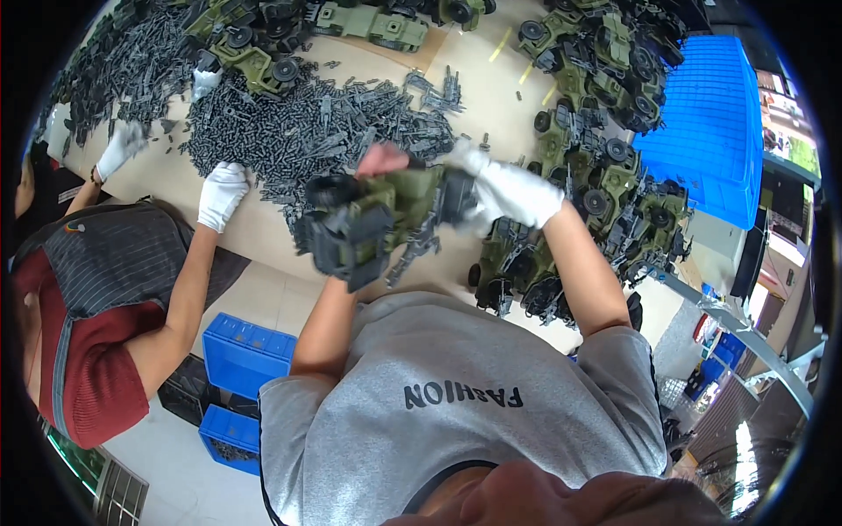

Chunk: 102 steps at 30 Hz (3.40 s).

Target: The person assembles plastic toy cars by hand, attaching car parts and plastic components to them at a factory workbench.

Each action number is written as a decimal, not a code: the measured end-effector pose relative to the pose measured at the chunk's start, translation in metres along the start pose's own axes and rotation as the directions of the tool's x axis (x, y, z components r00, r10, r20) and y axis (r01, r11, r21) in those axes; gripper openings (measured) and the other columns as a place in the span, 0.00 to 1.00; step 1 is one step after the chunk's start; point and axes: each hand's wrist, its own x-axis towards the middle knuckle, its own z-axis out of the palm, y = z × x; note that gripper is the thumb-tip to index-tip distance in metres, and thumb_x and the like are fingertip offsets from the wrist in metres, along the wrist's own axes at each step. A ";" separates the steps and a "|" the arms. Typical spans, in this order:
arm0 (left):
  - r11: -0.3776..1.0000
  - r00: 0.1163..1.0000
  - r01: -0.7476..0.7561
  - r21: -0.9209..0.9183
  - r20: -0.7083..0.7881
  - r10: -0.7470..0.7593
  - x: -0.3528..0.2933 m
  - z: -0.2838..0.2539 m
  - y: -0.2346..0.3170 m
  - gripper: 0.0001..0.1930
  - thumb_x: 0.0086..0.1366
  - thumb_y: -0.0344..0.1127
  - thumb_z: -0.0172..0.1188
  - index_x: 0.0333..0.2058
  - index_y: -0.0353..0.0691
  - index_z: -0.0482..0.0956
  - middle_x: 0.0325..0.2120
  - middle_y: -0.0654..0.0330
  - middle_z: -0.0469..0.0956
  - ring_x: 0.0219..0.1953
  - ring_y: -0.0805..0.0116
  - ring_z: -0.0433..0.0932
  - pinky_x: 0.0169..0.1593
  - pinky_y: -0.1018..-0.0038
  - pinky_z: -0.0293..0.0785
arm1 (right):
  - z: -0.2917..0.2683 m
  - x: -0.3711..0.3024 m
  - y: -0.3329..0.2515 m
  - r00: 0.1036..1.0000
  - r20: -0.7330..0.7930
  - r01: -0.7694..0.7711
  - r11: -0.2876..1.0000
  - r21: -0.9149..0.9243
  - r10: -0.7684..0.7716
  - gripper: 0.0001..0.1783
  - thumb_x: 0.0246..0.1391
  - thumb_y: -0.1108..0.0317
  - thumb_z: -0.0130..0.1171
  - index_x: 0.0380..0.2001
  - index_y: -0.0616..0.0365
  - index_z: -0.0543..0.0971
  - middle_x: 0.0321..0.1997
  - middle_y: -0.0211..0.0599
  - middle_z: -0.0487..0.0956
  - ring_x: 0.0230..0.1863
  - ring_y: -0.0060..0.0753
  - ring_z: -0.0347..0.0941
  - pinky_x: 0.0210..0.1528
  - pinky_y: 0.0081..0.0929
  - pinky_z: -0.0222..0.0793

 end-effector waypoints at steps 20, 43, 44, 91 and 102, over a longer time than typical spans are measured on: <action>0.984 0.982 0.171 0.045 0.068 -0.174 -0.064 0.020 0.028 0.19 0.70 0.46 0.53 0.52 0.39 0.70 0.41 0.58 0.74 0.45 0.68 0.74 0.51 0.69 0.74 | -0.005 -0.040 0.049 0.922 -0.192 0.386 0.842 0.376 -0.337 0.25 0.67 0.46 0.48 0.42 0.59 0.79 0.36 0.34 0.80 0.44 0.29 0.77 0.48 0.28 0.69; 0.939 0.955 0.276 0.208 0.053 -0.292 -0.144 0.054 0.016 0.20 0.69 0.46 0.60 0.52 0.39 0.73 0.41 0.60 0.78 0.41 0.70 0.80 0.43 0.72 0.79 | 0.082 -0.165 0.127 0.711 -0.130 0.694 0.719 -0.030 -0.691 0.28 0.73 0.48 0.36 0.53 0.62 0.74 0.26 0.24 0.64 0.30 0.18 0.61 0.39 0.21 0.61; 0.935 0.952 0.281 0.215 0.059 -0.299 -0.144 0.050 0.016 0.21 0.70 0.46 0.59 0.53 0.39 0.72 0.42 0.60 0.77 0.41 0.70 0.80 0.42 0.73 0.79 | 0.080 -0.163 0.133 0.732 -0.065 0.678 0.734 -0.032 -0.679 0.30 0.73 0.46 0.33 0.56 0.62 0.72 0.33 0.30 0.69 0.33 0.20 0.61 0.44 0.21 0.62; -0.208 0.797 -0.601 0.772 0.562 -0.221 0.044 0.083 -0.148 0.24 0.52 0.31 0.67 0.50 0.43 0.76 0.56 0.48 0.62 0.56 0.43 0.66 0.61 0.57 0.67 | -0.143 0.034 0.021 0.712 -0.510 -0.180 0.576 -0.797 -0.483 0.49 0.41 0.38 0.66 0.62 0.57 0.70 0.60 0.56 0.73 0.62 0.54 0.70 0.62 0.42 0.67; 0.641 0.844 -0.523 0.562 0.448 0.295 0.011 0.014 -0.062 0.41 0.51 0.38 0.77 0.59 0.31 0.65 0.61 0.49 0.64 0.65 0.57 0.63 0.66 0.63 0.60 | -0.047 -0.059 0.036 0.862 -0.373 0.345 0.936 -0.068 -0.344 0.29 0.55 0.56 0.60 0.56 0.62 0.72 0.47 0.40 0.79 0.39 0.21 0.75 0.32 0.22 0.73</action>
